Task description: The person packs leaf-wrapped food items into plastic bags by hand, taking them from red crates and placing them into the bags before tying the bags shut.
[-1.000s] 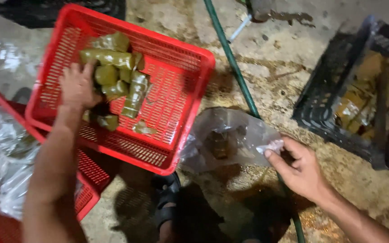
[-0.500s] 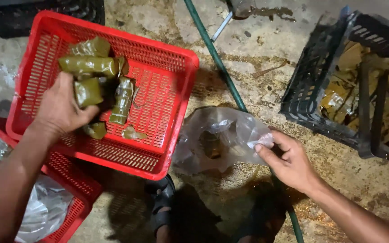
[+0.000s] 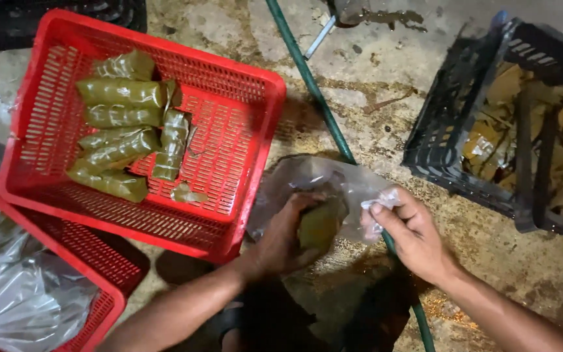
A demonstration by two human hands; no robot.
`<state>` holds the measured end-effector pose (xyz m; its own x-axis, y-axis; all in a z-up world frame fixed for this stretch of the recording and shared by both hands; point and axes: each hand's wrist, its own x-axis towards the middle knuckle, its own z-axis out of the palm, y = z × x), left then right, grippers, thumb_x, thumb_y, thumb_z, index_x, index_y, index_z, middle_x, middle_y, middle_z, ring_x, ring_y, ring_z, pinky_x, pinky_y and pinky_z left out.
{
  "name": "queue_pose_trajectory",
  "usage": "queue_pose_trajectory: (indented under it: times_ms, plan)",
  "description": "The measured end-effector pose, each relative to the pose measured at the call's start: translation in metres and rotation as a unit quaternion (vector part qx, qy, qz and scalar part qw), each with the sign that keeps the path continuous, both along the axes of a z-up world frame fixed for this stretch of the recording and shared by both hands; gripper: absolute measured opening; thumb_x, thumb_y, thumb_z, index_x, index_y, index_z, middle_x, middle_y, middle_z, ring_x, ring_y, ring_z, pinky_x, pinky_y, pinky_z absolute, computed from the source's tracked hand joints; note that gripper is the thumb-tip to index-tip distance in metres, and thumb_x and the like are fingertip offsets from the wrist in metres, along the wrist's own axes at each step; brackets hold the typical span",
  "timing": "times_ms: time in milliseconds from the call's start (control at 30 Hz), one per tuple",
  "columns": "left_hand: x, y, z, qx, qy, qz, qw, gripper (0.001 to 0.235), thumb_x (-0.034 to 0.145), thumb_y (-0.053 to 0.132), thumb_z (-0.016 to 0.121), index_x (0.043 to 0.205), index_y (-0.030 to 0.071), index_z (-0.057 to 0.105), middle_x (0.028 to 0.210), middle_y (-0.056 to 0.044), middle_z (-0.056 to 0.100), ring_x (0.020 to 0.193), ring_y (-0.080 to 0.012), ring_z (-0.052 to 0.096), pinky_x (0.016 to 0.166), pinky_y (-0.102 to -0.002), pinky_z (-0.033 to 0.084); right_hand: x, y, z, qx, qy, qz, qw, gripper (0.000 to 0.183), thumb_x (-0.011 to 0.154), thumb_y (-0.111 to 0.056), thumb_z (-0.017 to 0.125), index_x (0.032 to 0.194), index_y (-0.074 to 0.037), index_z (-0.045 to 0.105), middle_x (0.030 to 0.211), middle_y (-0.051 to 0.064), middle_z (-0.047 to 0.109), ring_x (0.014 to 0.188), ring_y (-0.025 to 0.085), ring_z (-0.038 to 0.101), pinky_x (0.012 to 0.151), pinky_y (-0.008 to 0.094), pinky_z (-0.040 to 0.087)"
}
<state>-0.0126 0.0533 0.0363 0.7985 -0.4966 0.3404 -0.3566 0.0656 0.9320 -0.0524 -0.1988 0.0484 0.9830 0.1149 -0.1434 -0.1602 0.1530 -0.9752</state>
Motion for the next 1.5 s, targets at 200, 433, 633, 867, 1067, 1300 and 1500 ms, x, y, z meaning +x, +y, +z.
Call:
queue_pose_trajectory:
  times_ms: [200,433,633,867,1067,1300,1500]
  plan:
    - [-0.002,-0.028,-0.024,0.181,0.122,-0.031,0.976,0.069,0.076,0.022,0.077,0.137,0.013,0.046,0.123,-0.022,0.062,0.108,-0.0498,0.066,0.086,-0.060,0.056,0.002,0.000,-0.005,-0.030,-0.016,0.030,0.999,0.014,0.101,-0.008,0.050,0.107,-0.003,0.060,0.074,0.014,0.067,0.066,0.022,0.066,0.060,0.037,0.060]
    - [0.022,-0.054,-0.028,0.164,0.270,-0.114,0.942,0.065,0.086,0.024,0.066,0.141,-0.004,0.043,0.131,-0.035,0.055,0.124,-0.0539,0.055,0.105,-0.062,0.046,0.000,0.011,0.009,-0.101,-0.018,0.059,0.993,0.020,0.098,-0.004,0.049,0.115,-0.004,0.060,0.073,0.012,0.067,0.063,0.022,0.063,0.063,0.039,0.058]
    - [0.020,-0.088,-0.096,0.340,0.334,-0.083,0.875,0.075,0.088,0.048,0.062,0.145,0.000,0.051,0.127,-0.030,0.065,0.126,-0.0436,0.060,0.107,-0.058,0.047,-0.007,0.001,0.002,-0.130,0.002,0.072,0.989,0.018,0.098,-0.002,0.048,0.112,-0.003,0.060,0.072,0.013,0.068,0.061,0.024,0.065,0.061,0.040,0.058]
    - [-0.021,-0.102,-0.142,0.363,-0.478,0.247,0.761,0.023,0.088,0.009,0.049,0.081,-0.005,0.066,0.070,-0.014,0.055,0.050,-0.0243,0.052,0.042,-0.035,0.036,-0.005,-0.002,0.010,-0.142,0.051,0.075,0.986,0.018,0.099,-0.001,0.049,0.112,0.001,0.060,0.073,0.015,0.069,0.063,0.024,0.066,0.065,0.041,0.058]
    - [-0.023,-0.081,-0.117,0.553,0.087,-0.188,0.807,0.107,0.069,0.056,0.074,0.141,-0.015,0.038,0.111,-0.038,0.065,0.096,-0.0503,0.072,0.076,-0.053,0.061,0.002,-0.004,0.041,-0.251,0.176,0.184,0.934,0.021,0.096,0.002,0.052,0.115,0.002,0.062,0.081,0.016,0.075,0.072,0.030,0.073,0.079,0.047,0.060]
    - [0.012,-0.043,-0.018,0.520,0.107,-0.135,0.836,0.077,0.075,0.056,0.072,0.129,0.007,0.047,0.123,-0.024,0.057,0.112,-0.0488,0.065,0.081,-0.058,0.059,0.000,-0.014,0.017,-0.231,0.152,0.136,0.952,0.018,0.095,0.001,0.058,0.112,0.003,0.062,0.077,0.016,0.069,0.070,0.030,0.070,0.074,0.045,0.058]
    - [0.108,0.093,-0.001,0.529,-0.144,-0.025,0.836,0.025,0.096,0.015,0.056,0.109,0.023,0.076,0.064,0.002,0.072,0.046,-0.0181,0.067,0.037,-0.033,0.056,0.009,-0.008,0.022,-0.297,0.317,0.149,0.888,0.019,0.099,-0.017,0.059,0.118,-0.014,0.061,0.102,0.008,0.080,0.057,0.022,0.061,0.049,0.032,0.045]
